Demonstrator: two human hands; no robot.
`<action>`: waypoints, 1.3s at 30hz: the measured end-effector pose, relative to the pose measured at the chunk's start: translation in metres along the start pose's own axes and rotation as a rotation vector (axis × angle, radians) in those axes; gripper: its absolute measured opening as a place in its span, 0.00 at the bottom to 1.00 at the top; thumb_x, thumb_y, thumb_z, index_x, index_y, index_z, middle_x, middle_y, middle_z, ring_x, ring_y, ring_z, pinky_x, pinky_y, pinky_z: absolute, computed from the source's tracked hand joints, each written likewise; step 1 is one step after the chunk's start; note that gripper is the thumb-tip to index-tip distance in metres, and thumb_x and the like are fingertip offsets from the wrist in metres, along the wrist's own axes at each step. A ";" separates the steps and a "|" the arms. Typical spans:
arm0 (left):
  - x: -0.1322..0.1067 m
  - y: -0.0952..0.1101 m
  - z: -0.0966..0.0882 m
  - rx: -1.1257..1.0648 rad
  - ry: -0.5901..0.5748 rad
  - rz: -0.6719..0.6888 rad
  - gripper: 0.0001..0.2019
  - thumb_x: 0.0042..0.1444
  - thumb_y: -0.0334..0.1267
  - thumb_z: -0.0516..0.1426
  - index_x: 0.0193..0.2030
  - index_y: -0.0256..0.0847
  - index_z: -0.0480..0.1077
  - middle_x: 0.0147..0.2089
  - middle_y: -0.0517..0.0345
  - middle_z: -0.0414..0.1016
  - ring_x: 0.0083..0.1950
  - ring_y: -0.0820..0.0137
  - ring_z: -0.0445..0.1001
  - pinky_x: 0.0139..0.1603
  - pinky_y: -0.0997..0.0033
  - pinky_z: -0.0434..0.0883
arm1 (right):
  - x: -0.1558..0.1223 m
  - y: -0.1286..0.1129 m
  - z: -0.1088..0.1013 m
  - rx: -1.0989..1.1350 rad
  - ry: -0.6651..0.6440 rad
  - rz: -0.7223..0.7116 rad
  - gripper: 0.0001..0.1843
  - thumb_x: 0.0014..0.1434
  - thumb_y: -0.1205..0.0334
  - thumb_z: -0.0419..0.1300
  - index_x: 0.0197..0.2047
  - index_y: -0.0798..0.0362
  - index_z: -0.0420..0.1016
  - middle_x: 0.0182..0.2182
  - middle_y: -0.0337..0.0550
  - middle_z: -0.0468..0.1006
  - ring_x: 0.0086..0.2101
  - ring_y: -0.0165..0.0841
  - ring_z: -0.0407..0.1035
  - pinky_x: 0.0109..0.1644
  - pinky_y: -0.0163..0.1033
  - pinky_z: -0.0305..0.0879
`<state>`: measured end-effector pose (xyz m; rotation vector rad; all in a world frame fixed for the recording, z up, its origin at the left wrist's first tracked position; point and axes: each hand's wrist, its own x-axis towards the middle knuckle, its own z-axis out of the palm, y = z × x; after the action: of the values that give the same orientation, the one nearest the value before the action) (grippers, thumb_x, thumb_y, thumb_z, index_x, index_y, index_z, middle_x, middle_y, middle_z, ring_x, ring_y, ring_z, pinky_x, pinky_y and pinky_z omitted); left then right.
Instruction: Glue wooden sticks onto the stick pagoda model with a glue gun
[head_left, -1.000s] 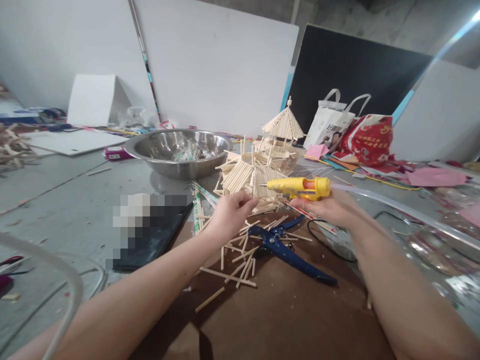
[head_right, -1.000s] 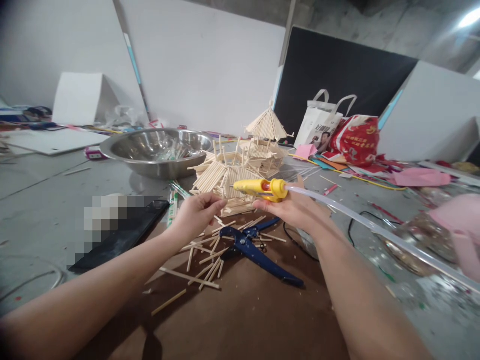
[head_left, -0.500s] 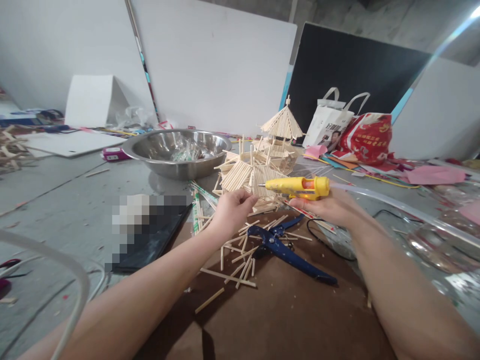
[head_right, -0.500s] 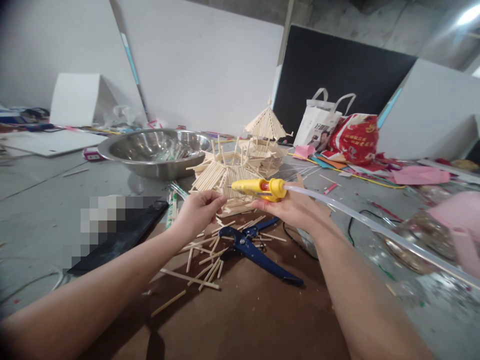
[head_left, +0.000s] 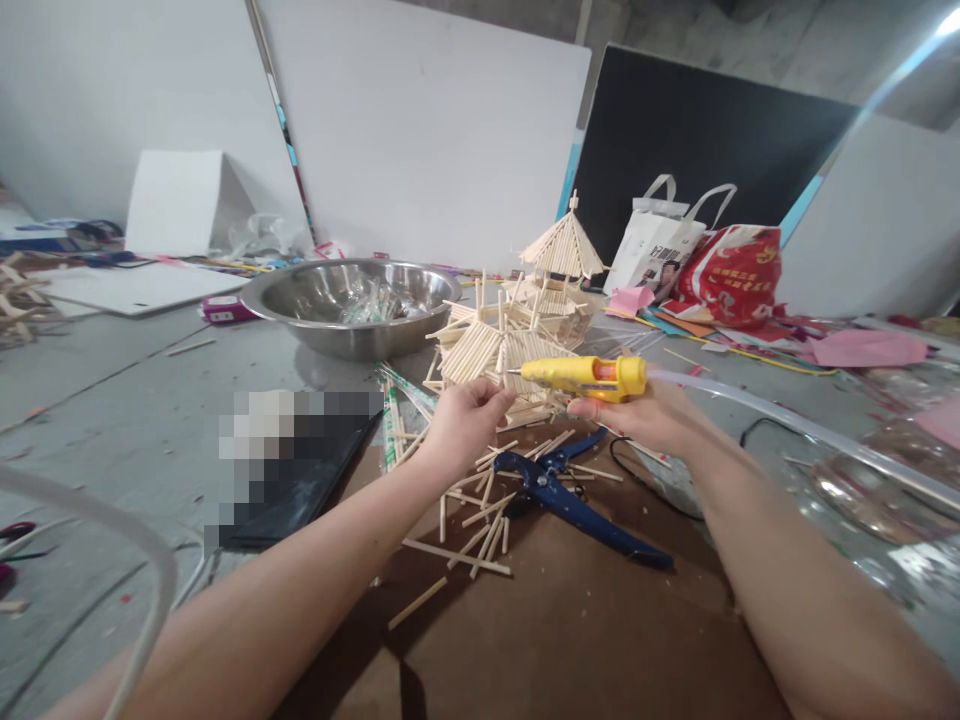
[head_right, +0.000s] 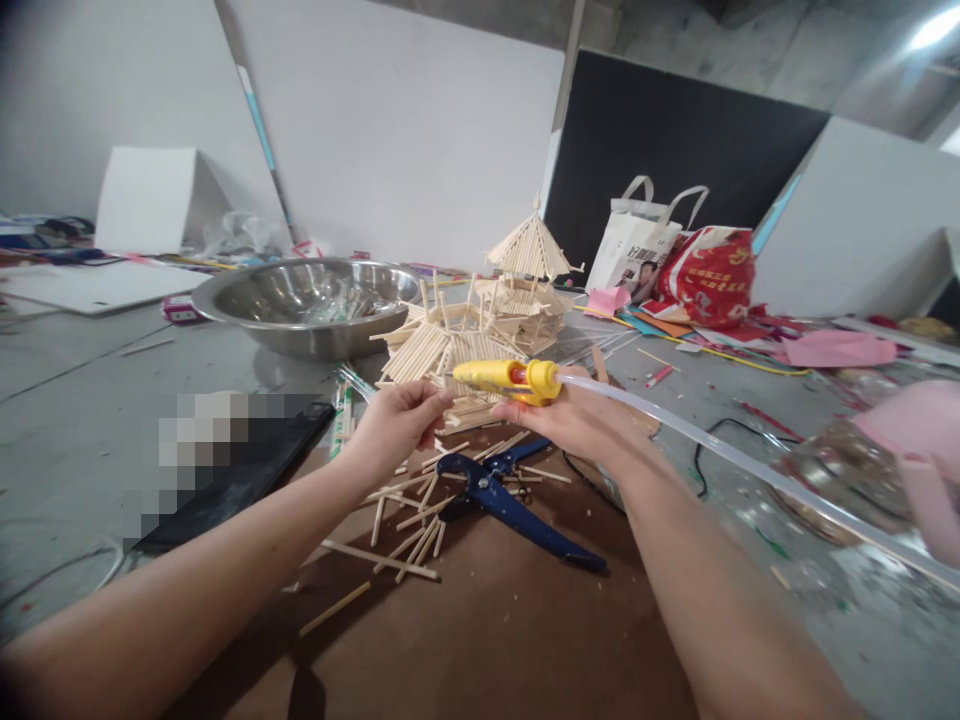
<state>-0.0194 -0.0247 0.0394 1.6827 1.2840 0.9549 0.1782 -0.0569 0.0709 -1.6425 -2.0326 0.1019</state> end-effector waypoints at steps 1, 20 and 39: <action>0.000 0.000 0.000 -0.017 -0.002 -0.002 0.15 0.47 0.47 0.52 0.19 0.39 0.60 0.10 0.66 0.58 0.13 0.79 0.57 0.17 0.78 0.56 | 0.000 0.000 0.001 0.009 0.005 -0.004 0.19 0.44 0.42 0.55 0.30 0.48 0.74 0.22 0.38 0.75 0.22 0.32 0.67 0.22 0.35 0.60; 0.001 -0.005 -0.002 0.041 0.028 0.037 0.12 0.45 0.46 0.53 0.22 0.39 0.64 0.14 0.66 0.60 0.15 0.79 0.59 0.20 0.76 0.58 | 0.002 0.001 0.004 0.098 -0.009 -0.024 0.19 0.44 0.44 0.56 0.32 0.48 0.74 0.26 0.37 0.76 0.26 0.34 0.69 0.26 0.36 0.64; -0.002 -0.010 -0.007 0.224 0.084 0.102 0.14 0.44 0.49 0.53 0.25 0.39 0.68 0.17 0.64 0.64 0.20 0.77 0.61 0.22 0.75 0.58 | 0.001 0.010 0.000 0.240 -0.040 0.000 0.17 0.44 0.47 0.58 0.36 0.47 0.74 0.27 0.37 0.76 0.27 0.34 0.69 0.28 0.36 0.64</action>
<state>-0.0302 -0.0242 0.0326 1.9130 1.4148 0.9793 0.1867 -0.0530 0.0676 -1.5011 -1.9642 0.3667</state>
